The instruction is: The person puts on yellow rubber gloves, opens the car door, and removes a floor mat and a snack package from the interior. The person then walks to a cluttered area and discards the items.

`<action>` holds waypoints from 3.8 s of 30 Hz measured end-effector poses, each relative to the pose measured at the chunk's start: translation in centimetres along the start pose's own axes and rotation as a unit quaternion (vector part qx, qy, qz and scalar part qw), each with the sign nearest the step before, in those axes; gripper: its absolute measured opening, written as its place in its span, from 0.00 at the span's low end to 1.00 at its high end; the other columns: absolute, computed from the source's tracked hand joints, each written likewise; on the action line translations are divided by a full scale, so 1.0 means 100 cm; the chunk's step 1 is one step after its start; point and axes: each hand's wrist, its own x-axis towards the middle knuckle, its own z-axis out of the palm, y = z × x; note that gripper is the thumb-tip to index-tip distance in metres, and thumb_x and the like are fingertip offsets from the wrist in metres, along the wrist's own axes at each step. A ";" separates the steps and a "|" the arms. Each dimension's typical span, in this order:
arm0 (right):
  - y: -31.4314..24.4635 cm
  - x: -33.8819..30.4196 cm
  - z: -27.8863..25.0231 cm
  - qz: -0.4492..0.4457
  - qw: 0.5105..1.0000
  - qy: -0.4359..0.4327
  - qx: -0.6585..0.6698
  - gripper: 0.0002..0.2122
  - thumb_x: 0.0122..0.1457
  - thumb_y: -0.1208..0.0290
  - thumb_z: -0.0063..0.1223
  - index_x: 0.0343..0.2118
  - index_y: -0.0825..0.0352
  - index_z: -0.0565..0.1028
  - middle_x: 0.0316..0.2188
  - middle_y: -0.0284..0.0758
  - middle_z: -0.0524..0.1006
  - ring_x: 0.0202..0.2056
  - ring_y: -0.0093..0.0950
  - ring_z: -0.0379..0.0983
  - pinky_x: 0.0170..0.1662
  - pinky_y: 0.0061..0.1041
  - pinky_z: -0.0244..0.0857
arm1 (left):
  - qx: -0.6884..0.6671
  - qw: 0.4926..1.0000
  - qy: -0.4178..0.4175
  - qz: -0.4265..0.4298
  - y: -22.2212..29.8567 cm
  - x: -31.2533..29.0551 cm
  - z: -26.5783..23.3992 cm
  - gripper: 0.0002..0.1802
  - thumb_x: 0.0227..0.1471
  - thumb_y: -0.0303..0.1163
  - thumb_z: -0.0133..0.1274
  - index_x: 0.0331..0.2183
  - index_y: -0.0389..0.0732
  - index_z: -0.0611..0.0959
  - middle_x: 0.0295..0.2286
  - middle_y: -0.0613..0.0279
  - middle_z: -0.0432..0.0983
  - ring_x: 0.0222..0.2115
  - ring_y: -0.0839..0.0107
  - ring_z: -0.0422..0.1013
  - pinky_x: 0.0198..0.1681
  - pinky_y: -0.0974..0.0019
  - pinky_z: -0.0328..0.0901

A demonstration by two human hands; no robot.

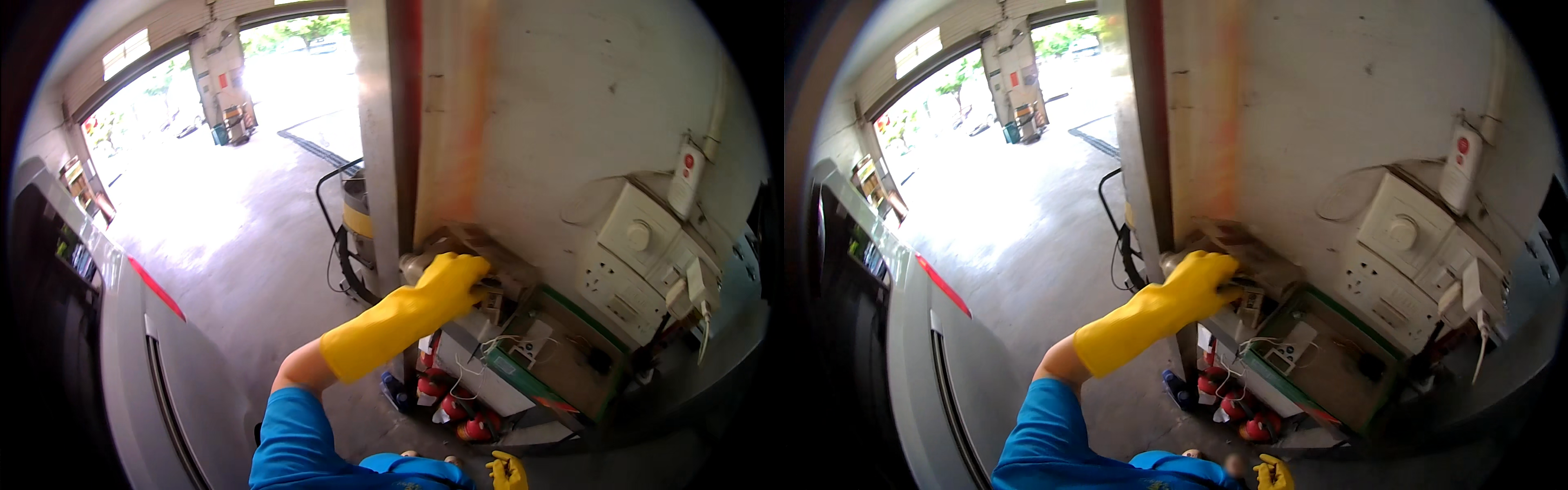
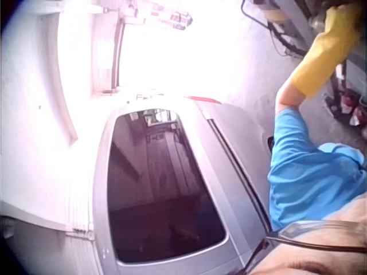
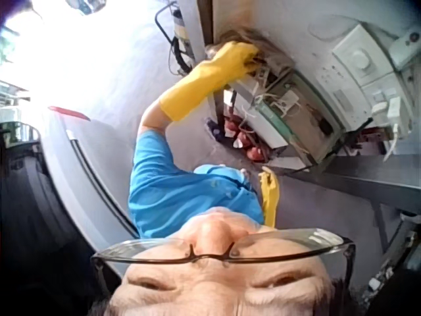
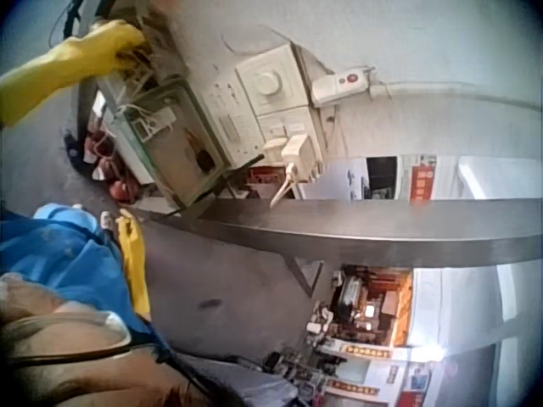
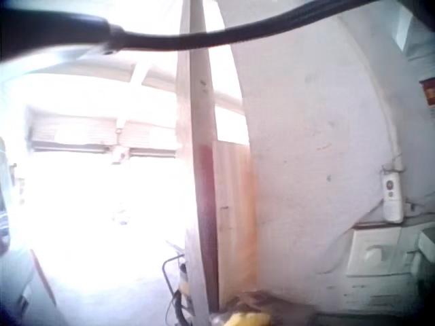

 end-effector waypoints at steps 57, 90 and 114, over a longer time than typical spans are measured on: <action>0.420 0.069 -0.892 0.165 0.930 0.320 0.072 0.15 0.58 0.64 0.52 0.46 0.64 0.74 0.34 0.37 0.78 0.35 0.25 0.73 0.39 0.25 0.67 | -0.705 0.572 -0.399 -0.128 0.822 0.312 0.792 0.39 0.52 0.23 0.54 0.60 0.49 0.55 0.41 0.52 0.71 0.39 0.62 0.73 0.47 0.58 0.69; 0.432 0.678 -1.686 -0.170 0.888 0.403 -0.140 0.15 0.50 0.75 0.58 0.43 0.63 0.76 0.31 0.37 0.78 0.24 0.27 0.71 0.31 0.24 0.67 | -0.698 0.640 -0.260 -0.186 1.080 0.919 1.198 0.36 0.49 0.14 0.51 0.58 0.40 0.60 0.41 0.52 0.73 0.41 0.66 0.73 0.47 0.62 0.68; 0.351 1.101 -2.224 0.042 0.739 0.462 -0.488 0.36 0.50 0.55 0.57 0.61 0.60 0.56 0.61 0.40 0.58 0.60 0.39 0.56 0.61 0.39 0.52 | -0.677 0.676 -0.067 -0.284 1.144 1.215 1.350 0.34 0.50 0.16 0.49 0.58 0.41 0.60 0.41 0.48 0.72 0.37 0.61 0.75 0.43 0.60 0.71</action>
